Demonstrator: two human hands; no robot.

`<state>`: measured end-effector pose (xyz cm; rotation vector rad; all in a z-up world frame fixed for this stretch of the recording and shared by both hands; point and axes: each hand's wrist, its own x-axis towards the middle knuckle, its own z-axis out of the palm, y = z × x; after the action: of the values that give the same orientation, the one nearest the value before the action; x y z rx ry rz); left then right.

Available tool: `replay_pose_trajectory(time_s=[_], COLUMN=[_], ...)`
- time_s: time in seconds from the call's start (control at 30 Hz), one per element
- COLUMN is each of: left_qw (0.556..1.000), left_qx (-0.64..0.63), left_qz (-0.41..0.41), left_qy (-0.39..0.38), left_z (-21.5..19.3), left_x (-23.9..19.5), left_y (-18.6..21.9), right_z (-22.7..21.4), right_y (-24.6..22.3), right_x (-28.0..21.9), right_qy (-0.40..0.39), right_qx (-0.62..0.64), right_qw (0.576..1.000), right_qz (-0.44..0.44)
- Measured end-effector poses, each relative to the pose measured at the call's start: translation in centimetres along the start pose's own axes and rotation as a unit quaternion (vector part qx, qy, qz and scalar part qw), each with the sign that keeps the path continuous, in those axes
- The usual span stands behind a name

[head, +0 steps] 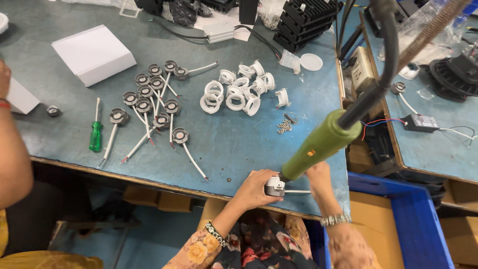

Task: The person assembles small electronic components on a blue workbench. They pick up a white plastic ring and a motor, place the ring on the motor, and use a green electric screwdriver to secure it with screws. The person repeats this process for several units, placing the finished assemblies into a blue bin.

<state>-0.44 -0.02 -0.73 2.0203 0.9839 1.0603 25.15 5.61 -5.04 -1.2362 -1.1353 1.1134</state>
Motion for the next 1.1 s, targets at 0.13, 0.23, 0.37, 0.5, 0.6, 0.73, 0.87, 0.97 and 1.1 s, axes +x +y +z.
replay_pose_trajectory(time_s=[0.13, 0.23, 0.37, 0.5, 0.6, 0.73, 0.87, 0.97, 1.1], left_qw=[1.000, 1.000, 1.000, 1.000, 1.000, 1.000, 1.000, 1.000, 1.000], left_qx=[0.003, 0.008, 0.014, 0.004, 0.012, 0.007, 0.008, 0.017, 0.014], left_qz=[0.004, 0.002, -0.012, -0.025, -0.015, -0.018, -0.015, -0.020, -0.007], left_qy=[-0.011, -0.006, 0.005, 0.009, 0.007, 0.009, -0.005, -0.011, 0.001], left_z=[0.2, 0.3, 0.5, 0.5, 0.6, 0.4, 0.3, 0.0, 0.4], left_x=[0.0, 0.0, -0.3, -0.2, -0.2, -0.2, -0.2, -0.2, -0.1], left_y=[-0.3, -0.2, 0.0, -0.2, -0.3, -0.2, 0.1, 0.1, -0.1], right_z=[0.2, 1.4, 3.4, 3.7, 3.8, 4.2, 2.6, 0.8, 3.8], right_y=[-0.4, -1.4, -2.7, -3.3, -3.0, -2.6, -5.6, -11.0, -18.6], right_x=[-6.1, -8.1, -7.8, -7.2, -7.5, -7.5, -4.3, -0.5, 3.6], right_qy=[-0.032, -0.063, -0.093, -0.104, -0.107, -0.074, -0.118, -0.046, -0.038], right_qx=[0.023, -0.059, -0.087, -0.151, -0.148, -0.197, 0.115, 0.188, -0.014], right_qw=[0.999, 0.993, 0.988, 0.975, 0.975, 0.964, 0.986, 0.976, 0.947], right_qz=[0.020, -0.082, -0.091, -0.122, -0.124, -0.161, -0.004, -0.098, -0.318])
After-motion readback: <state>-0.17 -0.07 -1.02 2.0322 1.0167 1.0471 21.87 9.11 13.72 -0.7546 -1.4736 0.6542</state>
